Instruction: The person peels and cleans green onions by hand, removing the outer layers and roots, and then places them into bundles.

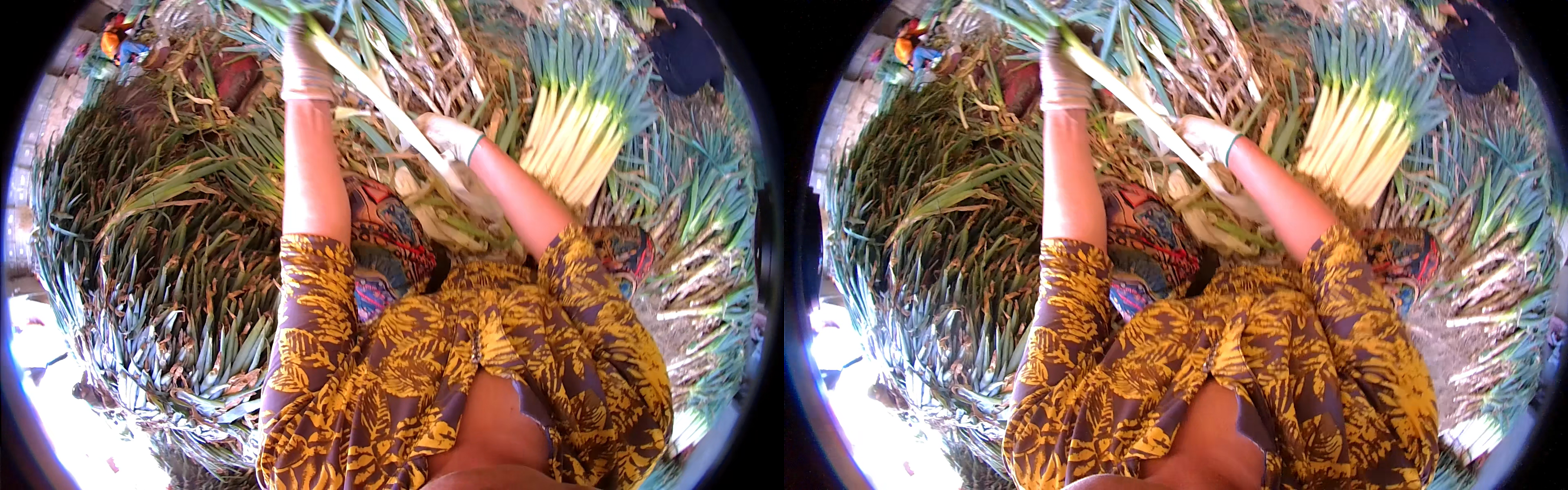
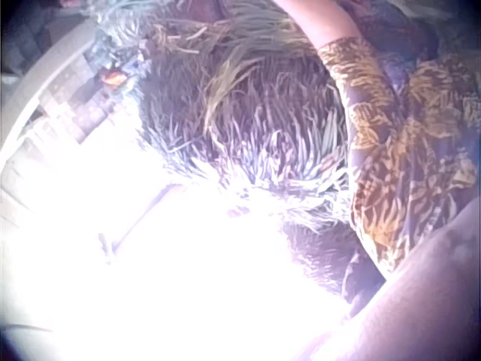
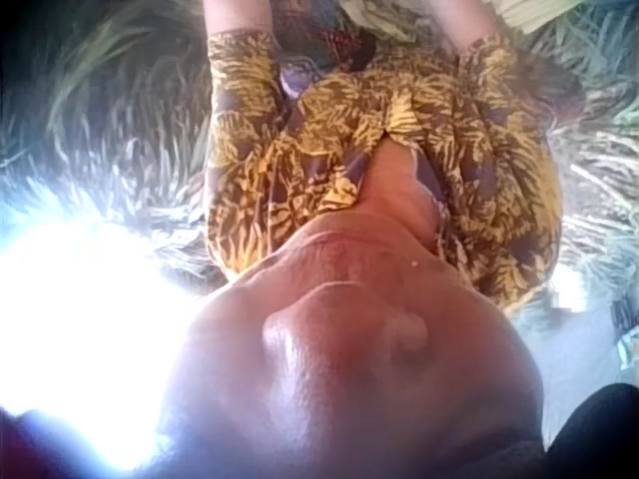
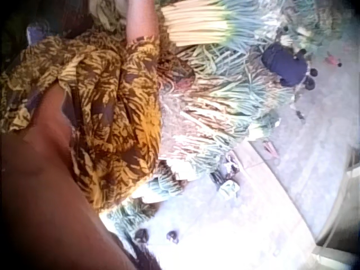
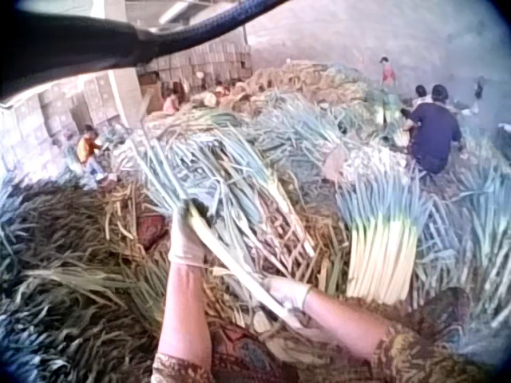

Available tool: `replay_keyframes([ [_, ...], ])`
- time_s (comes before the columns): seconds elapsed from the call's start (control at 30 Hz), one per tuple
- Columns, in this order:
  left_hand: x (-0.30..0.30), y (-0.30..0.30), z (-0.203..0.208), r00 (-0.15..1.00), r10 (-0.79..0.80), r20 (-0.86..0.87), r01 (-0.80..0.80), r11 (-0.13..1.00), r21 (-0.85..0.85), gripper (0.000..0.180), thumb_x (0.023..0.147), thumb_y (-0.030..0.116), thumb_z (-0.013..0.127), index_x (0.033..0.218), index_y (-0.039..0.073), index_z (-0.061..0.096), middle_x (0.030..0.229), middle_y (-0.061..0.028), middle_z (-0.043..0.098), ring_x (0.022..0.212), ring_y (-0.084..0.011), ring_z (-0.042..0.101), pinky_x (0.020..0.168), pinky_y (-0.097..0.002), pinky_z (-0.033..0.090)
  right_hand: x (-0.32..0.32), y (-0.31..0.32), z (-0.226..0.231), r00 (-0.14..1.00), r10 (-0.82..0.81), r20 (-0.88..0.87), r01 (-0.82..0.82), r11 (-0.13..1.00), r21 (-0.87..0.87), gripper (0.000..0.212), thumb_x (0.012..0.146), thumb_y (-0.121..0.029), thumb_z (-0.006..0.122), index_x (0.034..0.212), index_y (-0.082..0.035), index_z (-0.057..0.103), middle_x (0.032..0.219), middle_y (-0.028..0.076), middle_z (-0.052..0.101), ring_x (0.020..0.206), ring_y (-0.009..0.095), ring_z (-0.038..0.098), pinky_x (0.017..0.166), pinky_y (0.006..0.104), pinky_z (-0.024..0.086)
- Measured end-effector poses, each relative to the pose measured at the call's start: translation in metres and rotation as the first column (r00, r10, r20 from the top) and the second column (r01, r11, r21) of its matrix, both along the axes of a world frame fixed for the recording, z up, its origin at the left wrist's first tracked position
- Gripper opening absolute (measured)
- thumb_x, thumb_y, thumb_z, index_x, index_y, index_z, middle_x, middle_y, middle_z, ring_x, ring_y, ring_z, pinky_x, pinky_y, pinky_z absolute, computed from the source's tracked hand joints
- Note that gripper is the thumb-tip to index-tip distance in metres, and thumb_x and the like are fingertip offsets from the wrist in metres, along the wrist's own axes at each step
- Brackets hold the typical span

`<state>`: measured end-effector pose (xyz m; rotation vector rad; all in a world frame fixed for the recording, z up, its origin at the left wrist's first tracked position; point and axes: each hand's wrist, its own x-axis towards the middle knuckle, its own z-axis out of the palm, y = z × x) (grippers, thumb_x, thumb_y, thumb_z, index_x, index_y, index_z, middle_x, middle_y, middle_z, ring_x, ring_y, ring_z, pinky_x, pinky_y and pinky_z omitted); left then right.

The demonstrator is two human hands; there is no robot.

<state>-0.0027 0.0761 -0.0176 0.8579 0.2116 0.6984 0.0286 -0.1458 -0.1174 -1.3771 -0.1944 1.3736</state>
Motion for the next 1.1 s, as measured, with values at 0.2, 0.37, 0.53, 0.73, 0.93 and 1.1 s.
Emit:
replay_keyframes([
  [0.2,-0.006,0.088,-0.042,0.864,-0.330,0.380,0.450,0.845,-0.289,0.043,0.094,0.042,0.049,0.090,0.000,0.052,0.068,-0.0059,0.051,0.054,-0.0153,0.048,0.053,-0.0303,0.043,-0.018,-0.062,-0.030,0.310,0.742,0.594,-0.367,0.670,-0.645,0.025,0.095,-0.013,0.043,0.107,-0.001,0.062,0.088,0.013,0.063,0.074,0.020,0.061,0.065,0.0370,0.054],
  [0.37,0.005,0.095,-0.049,0.906,-0.302,0.297,0.382,0.885,-0.267,0.041,0.095,0.043,0.050,0.088,0.003,0.051,0.065,-0.0047,0.047,0.055,-0.0164,0.045,0.054,-0.0319,0.041,-0.003,-0.094,-0.041,-0.010,0.837,0.548,0.056,0.547,-0.835,0.028,0.096,-0.017,0.046,0.115,-0.002,0.058,0.092,0.016,0.062,0.080,0.025,0.065,0.066,0.0389,0.054],
  [0.53,0.013,0.085,-0.056,0.970,-0.121,0.209,0.177,0.944,-0.279,0.042,0.094,0.046,0.052,0.088,0.005,0.051,0.065,-0.0044,0.048,0.056,-0.0173,0.047,0.055,-0.0333,0.043,-0.010,-0.067,-0.010,0.807,0.029,0.589,-0.236,0.932,0.277,0.069,0.088,-0.058,0.056,0.134,-0.008,0.049,0.112,0.009,0.065,0.099,0.018,0.060,0.089,0.0330,0.049],
  [0.73,-0.012,0.054,-0.025,0.973,0.226,-0.039,-0.226,0.974,0.013,0.040,0.087,0.041,0.067,0.096,0.005,0.053,0.071,-0.0085,0.056,0.069,-0.0200,0.059,0.070,-0.0328,0.055,-0.036,-0.102,-0.009,0.999,0.038,0.008,-0.038,0.987,0.158,0.074,0.078,-0.061,0.067,0.121,-0.004,0.054,0.079,0.006,0.063,0.063,0.017,0.063,0.062,0.0306,0.059],
  [0.93,0.039,0.058,-0.059,0.905,-0.349,0.242,0.423,0.790,-0.444,0.031,0.096,0.033,0.054,0.093,0.002,0.051,0.068,-0.0051,0.050,0.060,-0.0177,0.051,0.062,-0.0348,0.048,-0.028,-0.049,0.067,0.991,-0.029,0.134,-0.040,0.873,0.486,0.074,0.087,-0.064,0.053,0.127,-0.002,0.053,0.086,0.006,0.065,0.069,0.012,0.064,0.063,0.0235,0.054],
  [1.1,0.012,0.089,-0.082,0.913,-0.226,0.339,0.385,0.751,-0.537,0.035,0.099,0.039,0.047,0.090,0.006,0.047,0.064,-0.0014,0.043,0.050,-0.0131,0.037,0.046,-0.0291,0.036,-0.091,-0.056,0.053,0.609,-0.172,0.775,-0.142,0.937,0.320,0.045,0.098,-0.033,0.052,0.125,0.002,0.055,0.079,0.004,0.060,0.064,0.009,0.050,0.059,0.0241,0.045],
])
